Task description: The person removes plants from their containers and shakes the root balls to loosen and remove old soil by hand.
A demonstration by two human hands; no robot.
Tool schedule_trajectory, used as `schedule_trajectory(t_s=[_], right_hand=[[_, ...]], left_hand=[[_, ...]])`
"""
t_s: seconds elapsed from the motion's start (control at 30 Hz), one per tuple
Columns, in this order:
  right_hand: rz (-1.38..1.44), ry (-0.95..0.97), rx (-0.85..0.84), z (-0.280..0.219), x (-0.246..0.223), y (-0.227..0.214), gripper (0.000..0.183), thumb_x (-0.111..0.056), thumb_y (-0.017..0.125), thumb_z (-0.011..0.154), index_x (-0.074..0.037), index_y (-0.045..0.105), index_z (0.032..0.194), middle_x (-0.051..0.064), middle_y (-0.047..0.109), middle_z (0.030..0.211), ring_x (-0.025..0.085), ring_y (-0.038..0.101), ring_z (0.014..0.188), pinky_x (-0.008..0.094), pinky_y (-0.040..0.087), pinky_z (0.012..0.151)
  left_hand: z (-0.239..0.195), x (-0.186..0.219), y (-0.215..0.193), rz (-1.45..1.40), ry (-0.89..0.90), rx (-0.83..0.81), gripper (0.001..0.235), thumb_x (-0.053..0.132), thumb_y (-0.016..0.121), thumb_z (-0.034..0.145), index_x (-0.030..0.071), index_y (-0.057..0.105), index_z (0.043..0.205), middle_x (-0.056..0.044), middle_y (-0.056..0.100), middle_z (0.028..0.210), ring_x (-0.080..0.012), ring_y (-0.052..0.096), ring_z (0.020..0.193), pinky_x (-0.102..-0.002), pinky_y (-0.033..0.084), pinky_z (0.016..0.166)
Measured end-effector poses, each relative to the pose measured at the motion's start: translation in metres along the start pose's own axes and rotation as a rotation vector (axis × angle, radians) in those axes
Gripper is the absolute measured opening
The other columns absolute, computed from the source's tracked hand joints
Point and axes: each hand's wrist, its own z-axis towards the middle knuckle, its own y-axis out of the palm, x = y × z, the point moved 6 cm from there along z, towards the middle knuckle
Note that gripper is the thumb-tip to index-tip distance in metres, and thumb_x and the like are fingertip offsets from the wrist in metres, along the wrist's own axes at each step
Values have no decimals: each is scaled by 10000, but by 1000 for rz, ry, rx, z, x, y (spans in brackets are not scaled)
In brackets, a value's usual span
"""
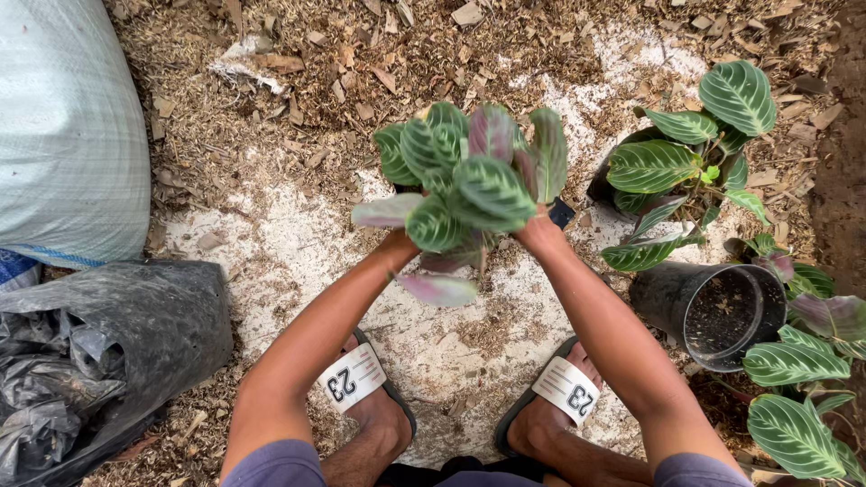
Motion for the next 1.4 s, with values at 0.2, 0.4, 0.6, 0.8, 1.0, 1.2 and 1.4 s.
schedule_trajectory(t_s=[0.2,0.4,0.6,0.8,1.0,1.2,1.4], right_hand=[[380,186,-218,-32,60,19,307,-187,716,908,-61,673,1184,150,740,1006,297,732,911,401,608,852],[636,16,-354,36,40,9,303,-208,724,905,-62,677,1167,133,737,1013,274,729,905,374,613,847],[708,-30,-494,69,0,25,301,-229,733,902,-63,681,1149,117,734,1020,251,726,899,347,618,841],[790,-11,-514,87,4,19,302,-250,741,899,-65,684,1131,100,731,1026,228,723,893,319,622,836],[826,58,-503,70,11,-5,304,-270,750,896,-66,688,1113,83,729,1033,205,720,886,292,627,831],[658,9,-519,72,20,-4,521,-206,812,761,-12,570,1180,125,715,1111,225,715,985,374,599,923],[194,143,-275,131,74,27,817,-597,705,932,-57,483,1503,205,551,1465,321,527,1357,505,441,1191]], left_hand=[[-16,-7,-27,-61,131,210,467,342,505,1078,5,549,1399,-154,634,1313,-230,665,1087,-322,569,942],[-26,1,-33,-122,99,159,471,352,503,1078,16,543,1406,-150,625,1325,-236,654,1101,-329,558,954],[-36,5,-12,-280,100,22,475,362,501,1077,28,538,1413,-147,616,1337,-242,643,1115,-336,547,965],[-37,19,-3,-407,163,-52,480,372,499,1077,39,533,1420,-144,607,1349,-248,632,1129,-343,535,976],[-18,8,19,-496,181,-101,484,382,497,1076,50,527,1428,-141,598,1361,-254,621,1144,-350,524,988],[-23,15,30,-513,190,-157,489,392,495,1076,62,522,1435,-138,589,1373,-260,610,1158,-357,513,999],[-53,2,43,-536,158,-230,493,402,493,1075,73,516,1442,-135,579,1385,-266,599,1172,-364,501,1010]])
